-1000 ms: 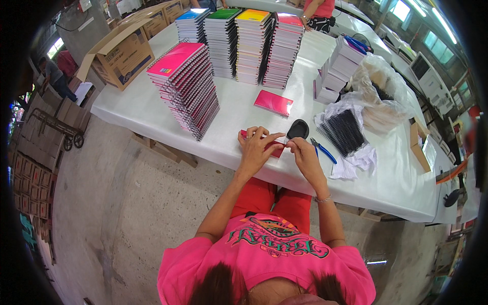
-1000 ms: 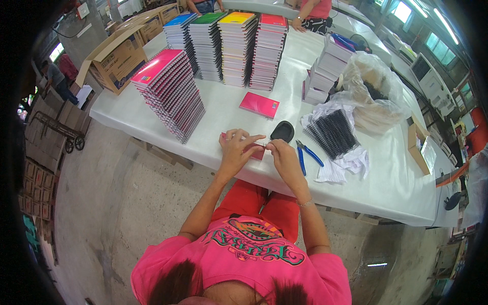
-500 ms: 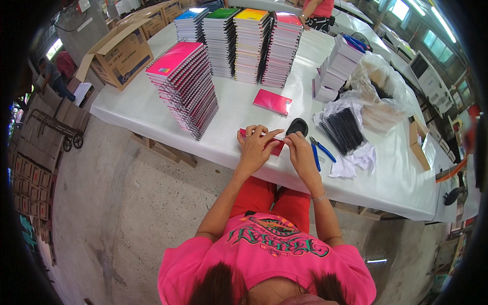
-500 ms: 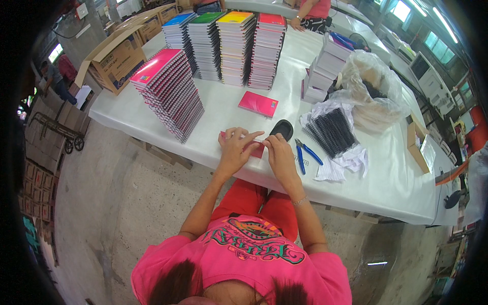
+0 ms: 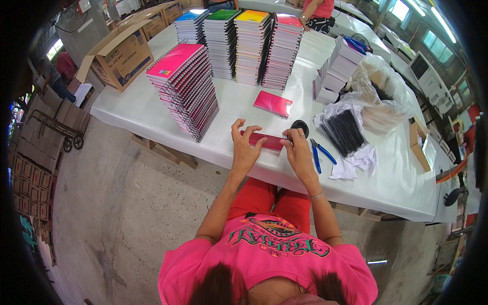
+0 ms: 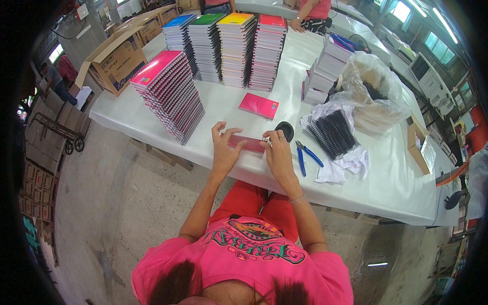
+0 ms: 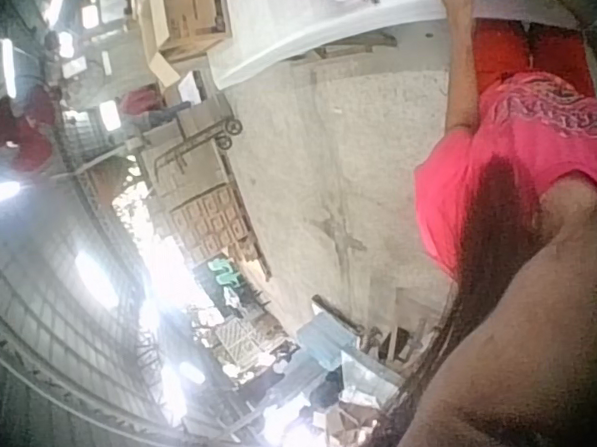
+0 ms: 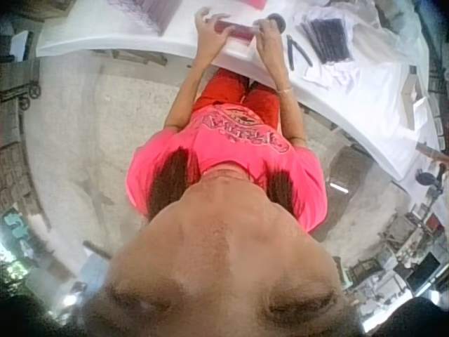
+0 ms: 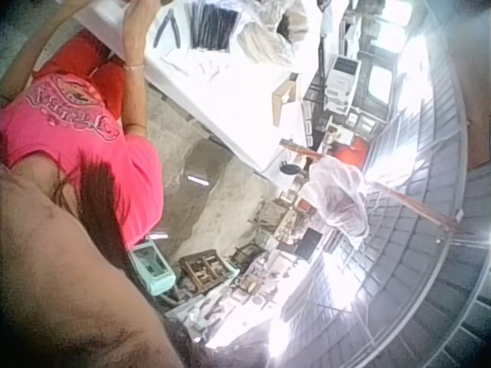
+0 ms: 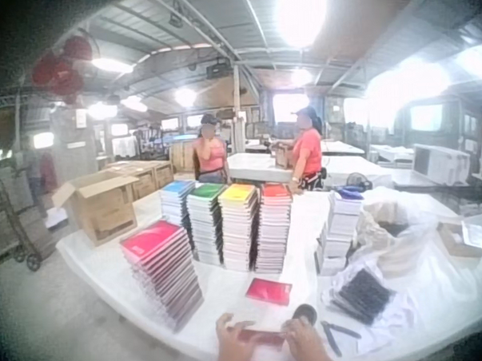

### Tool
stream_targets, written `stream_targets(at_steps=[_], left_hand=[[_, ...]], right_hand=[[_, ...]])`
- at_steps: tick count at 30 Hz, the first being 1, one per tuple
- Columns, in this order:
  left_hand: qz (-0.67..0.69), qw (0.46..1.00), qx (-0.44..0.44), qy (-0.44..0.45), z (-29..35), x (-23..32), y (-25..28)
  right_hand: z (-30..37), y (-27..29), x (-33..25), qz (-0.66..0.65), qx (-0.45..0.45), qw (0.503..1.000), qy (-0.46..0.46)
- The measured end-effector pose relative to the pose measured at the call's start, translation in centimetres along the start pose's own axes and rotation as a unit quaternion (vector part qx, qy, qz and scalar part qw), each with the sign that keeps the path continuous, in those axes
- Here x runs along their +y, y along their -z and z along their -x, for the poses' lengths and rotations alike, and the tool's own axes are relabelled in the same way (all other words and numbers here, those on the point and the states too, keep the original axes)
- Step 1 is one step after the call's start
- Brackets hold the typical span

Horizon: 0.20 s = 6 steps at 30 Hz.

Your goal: The person inserts spiral bindings into pink notebook covers and secures them with pliers. They repeatedly pick up a notebook cover, insert a spiral, crimp it with pliers, and place the finished notebook onto a growing stack on the table.

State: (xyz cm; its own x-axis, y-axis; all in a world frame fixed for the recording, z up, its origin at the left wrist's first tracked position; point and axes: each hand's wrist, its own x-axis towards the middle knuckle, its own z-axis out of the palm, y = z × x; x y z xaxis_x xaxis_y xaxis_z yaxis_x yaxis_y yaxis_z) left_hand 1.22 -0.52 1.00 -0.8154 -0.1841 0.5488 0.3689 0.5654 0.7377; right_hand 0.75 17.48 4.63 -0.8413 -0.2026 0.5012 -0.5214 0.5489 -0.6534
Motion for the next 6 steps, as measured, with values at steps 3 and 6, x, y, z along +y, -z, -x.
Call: stream_targets(at_steps=[3, 6], left_hand=[[0.042, 0.997, -0.046, 0.04, -0.06, -0.52, -0.04], [0.048, 0.995, -0.068, 0.051, 0.22, -0.73, -0.21]], right_hand=[[-0.16, -0.06, 0.16, 0.027, -0.011, 1.0, 0.006], [-0.08, 0.01, 0.88, 0.088, -0.051, 0.994, 0.031]])
